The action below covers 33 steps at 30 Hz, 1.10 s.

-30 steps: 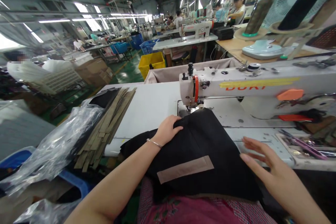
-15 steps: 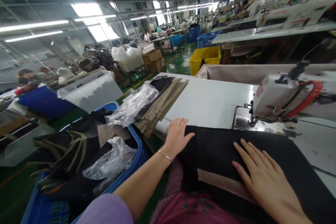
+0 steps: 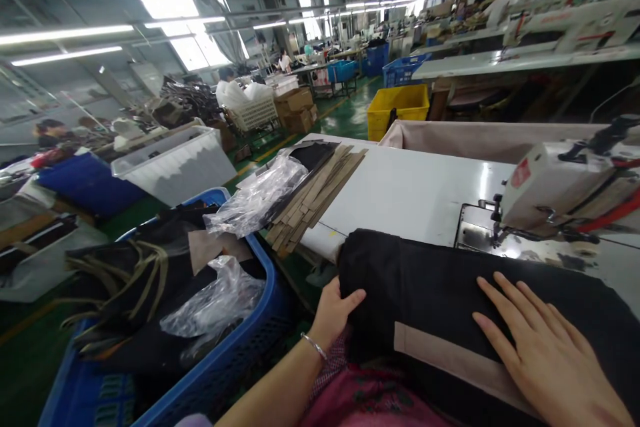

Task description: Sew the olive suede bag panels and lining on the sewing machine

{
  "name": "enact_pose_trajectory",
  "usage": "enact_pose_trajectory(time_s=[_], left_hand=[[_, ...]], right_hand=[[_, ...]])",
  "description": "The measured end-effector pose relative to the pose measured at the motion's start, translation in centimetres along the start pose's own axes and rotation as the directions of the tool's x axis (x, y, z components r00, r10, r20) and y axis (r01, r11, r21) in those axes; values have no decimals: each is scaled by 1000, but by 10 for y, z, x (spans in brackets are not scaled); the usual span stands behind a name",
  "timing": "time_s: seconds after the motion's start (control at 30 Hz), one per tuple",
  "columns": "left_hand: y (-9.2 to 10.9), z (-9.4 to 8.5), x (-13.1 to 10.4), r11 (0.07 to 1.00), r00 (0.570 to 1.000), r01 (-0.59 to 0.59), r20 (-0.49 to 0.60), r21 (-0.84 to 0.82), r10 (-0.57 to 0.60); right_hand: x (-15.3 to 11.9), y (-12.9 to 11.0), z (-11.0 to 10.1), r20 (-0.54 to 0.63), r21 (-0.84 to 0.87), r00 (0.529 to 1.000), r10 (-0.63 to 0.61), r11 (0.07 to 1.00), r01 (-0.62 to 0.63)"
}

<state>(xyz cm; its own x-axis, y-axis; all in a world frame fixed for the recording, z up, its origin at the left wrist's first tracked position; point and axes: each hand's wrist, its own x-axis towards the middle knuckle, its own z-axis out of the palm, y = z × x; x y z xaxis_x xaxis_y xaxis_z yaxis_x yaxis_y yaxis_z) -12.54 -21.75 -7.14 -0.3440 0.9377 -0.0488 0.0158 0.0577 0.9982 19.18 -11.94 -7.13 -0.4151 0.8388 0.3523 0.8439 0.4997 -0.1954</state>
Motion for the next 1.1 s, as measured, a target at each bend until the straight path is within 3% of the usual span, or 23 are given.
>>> enact_pose_trajectory(time_s=[0.1, 0.17, 0.3, 0.43, 0.53, 0.67, 0.73, 0.83, 0.93, 1.03, 1.1], left_hand=[[27, -9, 19, 999, 999, -13, -44, 34, 14], [42, -16, 32, 998, 996, -30, -85, 62, 35], [58, -38, 45, 991, 982, -62, -168, 122, 82], [65, -73, 39, 980, 962, -61, -251, 192, 109], [69, -97, 33, 973, 958, -60, -261, 225, 119], [67, -112, 25, 967, 974, -75, -190, 242, 123], [64, -116, 17, 958, 980, -64, -161, 278, 113], [63, -130, -4, 921, 978, -37, -176, 387, 114], [69, -169, -32, 843, 943, 18, -289, 537, 164], [76, -224, -71, 722, 861, 172, -459, 670, 220], [75, -253, -104, 631, 824, 286, -522, 721, 222]], right_hand=[[5, 6, 1, -28, -80, 999, 43, 996, -46], [7, -9, 0, -25, -93, 999, 32, 995, -34], [3, -76, 0, 67, -48, 969, -237, 969, 241], [10, -130, 13, 70, -35, 947, -315, 948, 318], [45, -142, 27, 133, -22, 933, -335, 940, 341], [126, -134, 39, 279, 17, 873, -399, 911, 411], [164, -126, 40, 308, 16, 855, -417, 901, 434], [196, -120, 42, 278, -24, 887, -370, 920, 391], [187, -125, 52, 206, -16, 890, -407, 908, 419], [160, -123, 74, 128, 96, 790, -600, 800, 592], [150, -115, 88, 17, 147, 767, -641, 761, 632]])
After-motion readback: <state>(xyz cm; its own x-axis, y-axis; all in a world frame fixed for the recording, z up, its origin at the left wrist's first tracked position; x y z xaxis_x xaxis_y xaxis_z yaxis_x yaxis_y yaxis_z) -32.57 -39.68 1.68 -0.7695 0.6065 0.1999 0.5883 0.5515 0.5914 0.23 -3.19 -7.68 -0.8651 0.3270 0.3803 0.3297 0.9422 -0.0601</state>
